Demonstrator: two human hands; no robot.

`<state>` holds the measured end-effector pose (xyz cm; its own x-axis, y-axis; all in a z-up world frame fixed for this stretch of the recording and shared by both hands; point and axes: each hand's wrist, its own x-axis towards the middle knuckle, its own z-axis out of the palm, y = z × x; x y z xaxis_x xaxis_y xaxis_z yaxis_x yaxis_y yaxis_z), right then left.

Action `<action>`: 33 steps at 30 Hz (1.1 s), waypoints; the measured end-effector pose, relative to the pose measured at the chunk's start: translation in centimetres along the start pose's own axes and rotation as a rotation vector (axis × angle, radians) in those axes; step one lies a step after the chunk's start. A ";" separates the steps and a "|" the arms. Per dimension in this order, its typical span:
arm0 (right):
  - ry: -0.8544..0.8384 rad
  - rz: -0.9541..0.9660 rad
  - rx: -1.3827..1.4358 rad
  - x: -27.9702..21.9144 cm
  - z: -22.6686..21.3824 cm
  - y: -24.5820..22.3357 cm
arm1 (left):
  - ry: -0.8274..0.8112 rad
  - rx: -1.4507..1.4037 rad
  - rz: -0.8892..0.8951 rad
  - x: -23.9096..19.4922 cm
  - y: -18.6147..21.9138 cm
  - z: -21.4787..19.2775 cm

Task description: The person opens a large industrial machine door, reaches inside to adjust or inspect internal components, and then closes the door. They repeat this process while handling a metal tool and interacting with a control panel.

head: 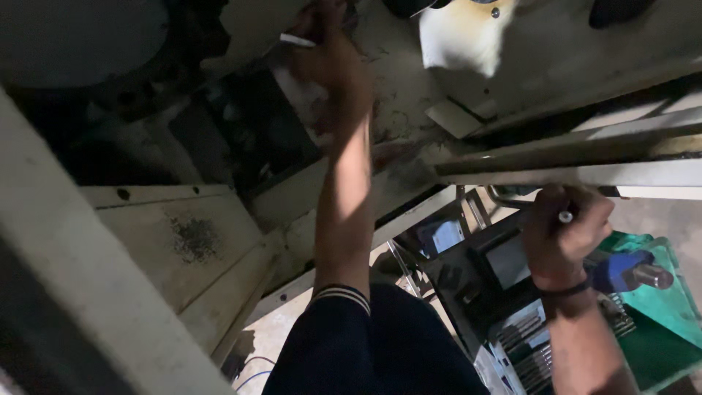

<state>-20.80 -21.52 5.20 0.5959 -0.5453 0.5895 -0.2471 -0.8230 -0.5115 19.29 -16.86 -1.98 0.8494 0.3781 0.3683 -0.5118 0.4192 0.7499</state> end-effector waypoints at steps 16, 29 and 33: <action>0.078 -0.030 -0.096 -0.7 0.7 0.4 | -0.003 0.529 -0.065 -2.4 -3.9 1.4; 0.098 -0.108 -0.052 -1.3 1.0 2.4 | 0.064 0.131 -0.123 -4.4 -5.4 2.5; 0.077 -0.179 0.013 -1.4 1.1 3.9 | 0.059 0.157 -0.156 -4.0 -5.5 2.4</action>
<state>-21.80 -23.85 1.70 0.5687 -0.4011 0.7181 -0.1319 -0.9062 -0.4017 18.96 -22.67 -6.24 0.9054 0.3679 0.2120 -0.3446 0.3449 0.8731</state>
